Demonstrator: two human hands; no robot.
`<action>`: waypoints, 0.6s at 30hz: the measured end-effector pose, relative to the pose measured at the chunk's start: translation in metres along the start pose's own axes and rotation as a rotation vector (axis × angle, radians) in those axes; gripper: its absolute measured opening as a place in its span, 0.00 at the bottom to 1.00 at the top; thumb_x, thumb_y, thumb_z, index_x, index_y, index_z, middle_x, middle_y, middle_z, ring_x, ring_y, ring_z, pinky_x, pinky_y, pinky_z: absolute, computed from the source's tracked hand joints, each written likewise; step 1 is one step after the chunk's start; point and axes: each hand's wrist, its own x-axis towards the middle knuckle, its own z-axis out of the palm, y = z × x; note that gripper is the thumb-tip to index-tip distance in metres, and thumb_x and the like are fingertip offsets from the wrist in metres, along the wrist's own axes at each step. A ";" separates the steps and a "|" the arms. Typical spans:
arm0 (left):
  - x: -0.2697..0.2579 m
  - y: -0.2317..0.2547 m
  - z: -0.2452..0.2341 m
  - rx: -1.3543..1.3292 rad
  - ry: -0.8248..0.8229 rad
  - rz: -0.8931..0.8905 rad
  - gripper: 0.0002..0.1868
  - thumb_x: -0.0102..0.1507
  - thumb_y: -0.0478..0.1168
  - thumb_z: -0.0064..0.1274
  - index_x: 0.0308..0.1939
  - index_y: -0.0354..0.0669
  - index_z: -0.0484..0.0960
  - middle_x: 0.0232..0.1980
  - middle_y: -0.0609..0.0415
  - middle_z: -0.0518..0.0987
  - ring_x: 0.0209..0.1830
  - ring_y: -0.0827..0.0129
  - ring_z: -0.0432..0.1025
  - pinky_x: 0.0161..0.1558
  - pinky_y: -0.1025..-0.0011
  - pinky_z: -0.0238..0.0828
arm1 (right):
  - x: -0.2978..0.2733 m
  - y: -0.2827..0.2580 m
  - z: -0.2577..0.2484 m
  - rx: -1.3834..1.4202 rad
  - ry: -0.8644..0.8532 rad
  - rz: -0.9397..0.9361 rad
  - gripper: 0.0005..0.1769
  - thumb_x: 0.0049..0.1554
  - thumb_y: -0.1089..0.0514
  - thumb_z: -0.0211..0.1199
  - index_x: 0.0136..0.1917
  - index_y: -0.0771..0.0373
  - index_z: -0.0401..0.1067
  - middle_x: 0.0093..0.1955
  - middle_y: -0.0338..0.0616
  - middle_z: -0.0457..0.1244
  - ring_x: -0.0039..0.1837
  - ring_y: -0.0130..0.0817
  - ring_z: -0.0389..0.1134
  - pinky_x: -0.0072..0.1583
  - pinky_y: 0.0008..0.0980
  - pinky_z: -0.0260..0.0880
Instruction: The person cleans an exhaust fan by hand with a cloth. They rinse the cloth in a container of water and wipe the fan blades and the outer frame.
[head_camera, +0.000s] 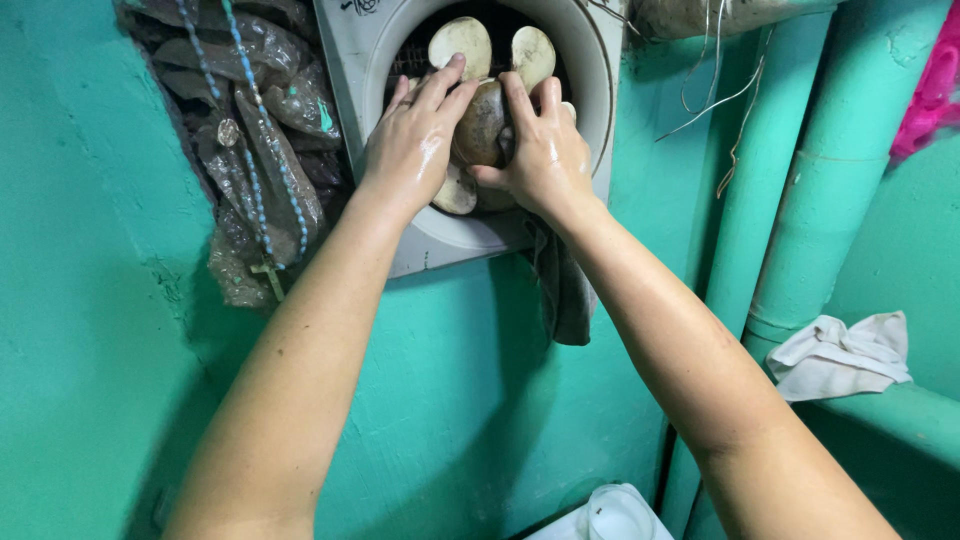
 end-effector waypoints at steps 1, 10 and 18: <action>0.000 0.000 -0.001 -0.002 -0.002 0.001 0.29 0.64 0.27 0.47 0.70 0.43 0.73 0.77 0.48 0.65 0.71 0.52 0.68 0.74 0.49 0.55 | 0.000 -0.001 -0.002 0.004 -0.017 -0.001 0.65 0.30 0.46 0.87 0.76 0.47 0.56 0.64 0.53 0.54 0.61 0.58 0.63 0.52 0.53 0.72; -0.002 0.005 -0.009 -0.011 -0.014 -0.002 0.32 0.61 0.24 0.47 0.71 0.42 0.72 0.77 0.48 0.64 0.68 0.51 0.70 0.74 0.49 0.56 | -0.001 0.008 -0.010 0.020 -0.078 -0.128 0.65 0.35 0.54 0.83 0.80 0.39 0.54 0.70 0.49 0.54 0.63 0.58 0.60 0.59 0.50 0.71; 0.001 0.005 -0.008 0.000 -0.010 -0.007 0.33 0.59 0.24 0.51 0.69 0.44 0.74 0.78 0.51 0.63 0.65 0.53 0.73 0.74 0.48 0.57 | -0.022 0.031 0.029 0.237 0.223 -0.191 0.69 0.40 0.48 0.85 0.83 0.63 0.47 0.71 0.52 0.55 0.71 0.57 0.60 0.70 0.48 0.67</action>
